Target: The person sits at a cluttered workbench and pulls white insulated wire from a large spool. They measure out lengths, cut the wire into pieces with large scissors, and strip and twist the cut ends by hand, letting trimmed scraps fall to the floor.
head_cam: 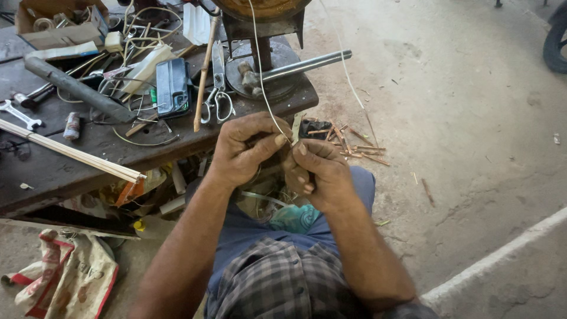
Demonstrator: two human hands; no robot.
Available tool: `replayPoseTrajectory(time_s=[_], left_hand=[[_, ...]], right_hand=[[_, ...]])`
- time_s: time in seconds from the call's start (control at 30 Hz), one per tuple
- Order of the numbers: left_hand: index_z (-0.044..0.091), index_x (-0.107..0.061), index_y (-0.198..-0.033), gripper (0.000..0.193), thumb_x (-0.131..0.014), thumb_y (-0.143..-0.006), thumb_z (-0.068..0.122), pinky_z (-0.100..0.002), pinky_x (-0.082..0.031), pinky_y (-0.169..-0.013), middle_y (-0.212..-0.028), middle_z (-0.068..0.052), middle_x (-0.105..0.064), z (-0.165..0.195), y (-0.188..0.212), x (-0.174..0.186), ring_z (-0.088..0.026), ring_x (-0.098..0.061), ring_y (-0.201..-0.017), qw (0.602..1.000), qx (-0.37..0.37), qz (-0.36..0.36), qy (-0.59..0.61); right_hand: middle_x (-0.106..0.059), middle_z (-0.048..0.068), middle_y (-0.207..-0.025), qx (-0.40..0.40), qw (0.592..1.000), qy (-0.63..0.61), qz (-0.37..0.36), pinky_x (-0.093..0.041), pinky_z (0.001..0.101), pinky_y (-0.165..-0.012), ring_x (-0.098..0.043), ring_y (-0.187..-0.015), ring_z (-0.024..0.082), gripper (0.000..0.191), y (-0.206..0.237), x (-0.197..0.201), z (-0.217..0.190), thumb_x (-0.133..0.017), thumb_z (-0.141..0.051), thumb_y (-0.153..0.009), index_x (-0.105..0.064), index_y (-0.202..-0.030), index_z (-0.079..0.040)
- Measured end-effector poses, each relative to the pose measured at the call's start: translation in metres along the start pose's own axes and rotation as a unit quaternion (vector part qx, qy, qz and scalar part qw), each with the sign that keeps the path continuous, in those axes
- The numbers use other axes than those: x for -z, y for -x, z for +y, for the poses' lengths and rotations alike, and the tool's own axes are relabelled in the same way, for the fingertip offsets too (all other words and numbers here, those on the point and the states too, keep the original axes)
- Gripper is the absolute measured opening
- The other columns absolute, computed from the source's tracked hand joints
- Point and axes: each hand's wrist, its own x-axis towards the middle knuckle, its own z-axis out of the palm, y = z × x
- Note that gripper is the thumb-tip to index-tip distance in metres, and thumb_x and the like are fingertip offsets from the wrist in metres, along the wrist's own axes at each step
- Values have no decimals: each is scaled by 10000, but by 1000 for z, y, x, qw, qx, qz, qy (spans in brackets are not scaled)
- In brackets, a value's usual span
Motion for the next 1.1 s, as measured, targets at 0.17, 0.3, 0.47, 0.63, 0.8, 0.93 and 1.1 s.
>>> replayPoseTrajectory(time_s=[0.17,0.3,0.47,0.63,0.8,0.93,1.1], left_hand=[[5,-724,-1035,70,-687,-979,27,-258,-573,-782,-1015,-76,-741,-7,2,1,-128,-707,-901,995,-47,35,-81],[19,-754,-967,70,-692,-953,-10,-232,-484,-575,-919,-67,-749,-15,2,-1,-118,-621,-691,971,17,167,-173],[33,-646,-1213,317,-581,-909,-31,-242,-588,-780,-1075,-59,-691,-1,1,-6,-105,-655,-887,980,28,197,-24],[38,-647,-1207,292,-668,-917,66,-317,-606,-842,-1136,-100,-675,48,13,-13,-174,-673,-972,906,-112,84,-400],[29,-690,-1224,371,-746,-886,171,-410,-592,-829,-1086,-153,-654,86,-6,-5,-267,-641,-998,813,-88,-94,-567],[58,-720,-1091,250,-729,-868,171,-409,-597,-818,-1037,-126,-667,102,-25,-5,-268,-662,-1002,764,-46,-190,-615],[61,-739,-1019,190,-710,-860,160,-391,-604,-786,-1071,-120,-696,107,-41,-4,-248,-688,-992,729,-6,-253,-636]], right_hand=[[-500,41,-600,5,1000,-4,-17,-308,254,-438,-397,-451,97,292,2,1,2,-624,-199,-1056,-696,-911,44],[-502,43,-609,12,1000,-5,-16,-307,254,-446,-399,-457,95,288,3,-1,5,-628,-196,-1057,-698,-911,43],[-558,40,-626,28,992,99,66,-334,245,-449,-437,-471,90,267,0,-9,8,-656,-197,-1029,-709,-904,32],[-688,54,-809,278,805,513,107,-505,278,-611,-641,-683,136,89,6,-27,5,-687,-89,-1021,-736,-1044,-18],[-664,80,-790,329,686,629,161,-501,322,-588,-663,-659,200,94,11,-47,0,-732,-27,-938,-732,-1032,-38],[-672,88,-846,385,591,691,156,-510,360,-639,-671,-733,261,138,12,-56,-2,-750,-40,-908,-729,-1045,-40],[-681,64,-837,385,630,655,160,-507,323,-613,-662,-692,195,120,13,-53,0,-781,-66,-932,-733,-1038,-39]])
